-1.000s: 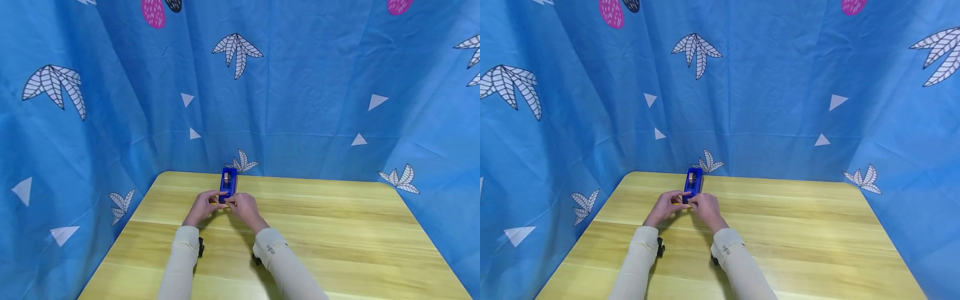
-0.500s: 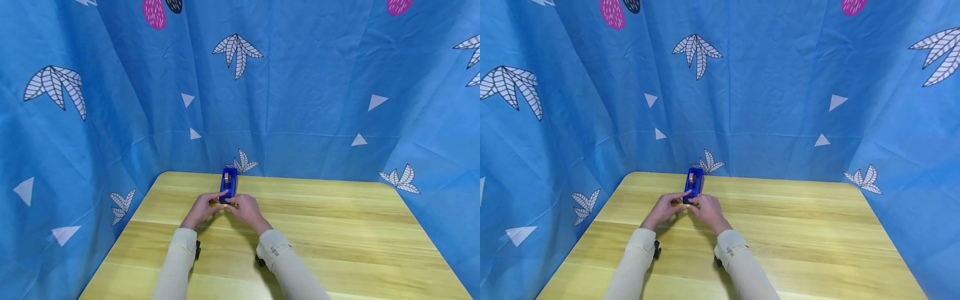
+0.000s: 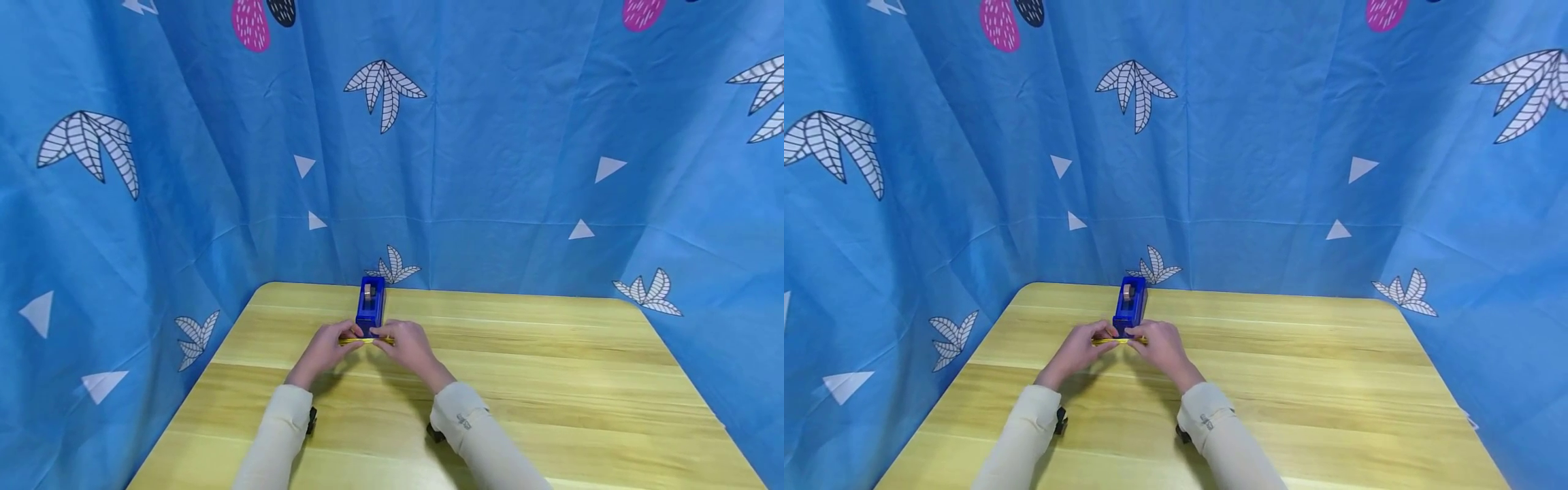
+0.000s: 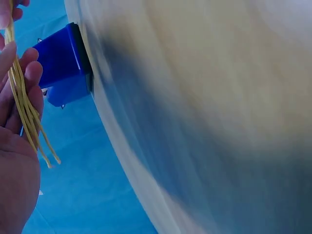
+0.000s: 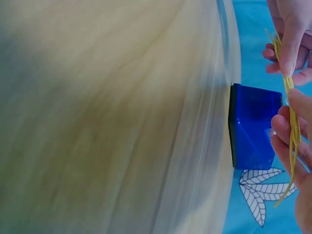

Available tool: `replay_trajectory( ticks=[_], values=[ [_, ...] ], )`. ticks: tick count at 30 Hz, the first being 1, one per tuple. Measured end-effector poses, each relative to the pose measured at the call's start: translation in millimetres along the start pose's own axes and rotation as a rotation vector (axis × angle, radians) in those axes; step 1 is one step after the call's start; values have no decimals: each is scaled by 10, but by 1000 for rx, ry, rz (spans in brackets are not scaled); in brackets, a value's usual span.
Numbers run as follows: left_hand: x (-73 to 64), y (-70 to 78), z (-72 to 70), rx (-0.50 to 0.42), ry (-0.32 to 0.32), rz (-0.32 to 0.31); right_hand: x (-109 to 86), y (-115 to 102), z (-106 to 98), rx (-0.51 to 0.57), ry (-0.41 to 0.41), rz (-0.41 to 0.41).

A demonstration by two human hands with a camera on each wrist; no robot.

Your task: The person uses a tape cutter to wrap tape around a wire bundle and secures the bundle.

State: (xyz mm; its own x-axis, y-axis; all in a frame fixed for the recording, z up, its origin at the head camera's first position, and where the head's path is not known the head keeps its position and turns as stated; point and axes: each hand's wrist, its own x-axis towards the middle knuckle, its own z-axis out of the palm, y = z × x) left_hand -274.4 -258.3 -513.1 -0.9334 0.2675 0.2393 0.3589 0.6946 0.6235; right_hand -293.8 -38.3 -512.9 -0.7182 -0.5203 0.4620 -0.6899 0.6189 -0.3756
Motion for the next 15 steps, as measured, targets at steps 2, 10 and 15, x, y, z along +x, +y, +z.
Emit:
replay_trajectory(
  ticks=[2, 10, 15],
  values=[
    [-23, -6, 1, 13, -9, 0, -24, -1, -13, -2, 12, -11],
    [-74, 5, -9, -41, -52, -7, -111, 8, -36, 26, 37, -33],
    [-90, 9, -10, -95, -75, -27, -137, 10, -32, 40, 24, -34]
  ],
)
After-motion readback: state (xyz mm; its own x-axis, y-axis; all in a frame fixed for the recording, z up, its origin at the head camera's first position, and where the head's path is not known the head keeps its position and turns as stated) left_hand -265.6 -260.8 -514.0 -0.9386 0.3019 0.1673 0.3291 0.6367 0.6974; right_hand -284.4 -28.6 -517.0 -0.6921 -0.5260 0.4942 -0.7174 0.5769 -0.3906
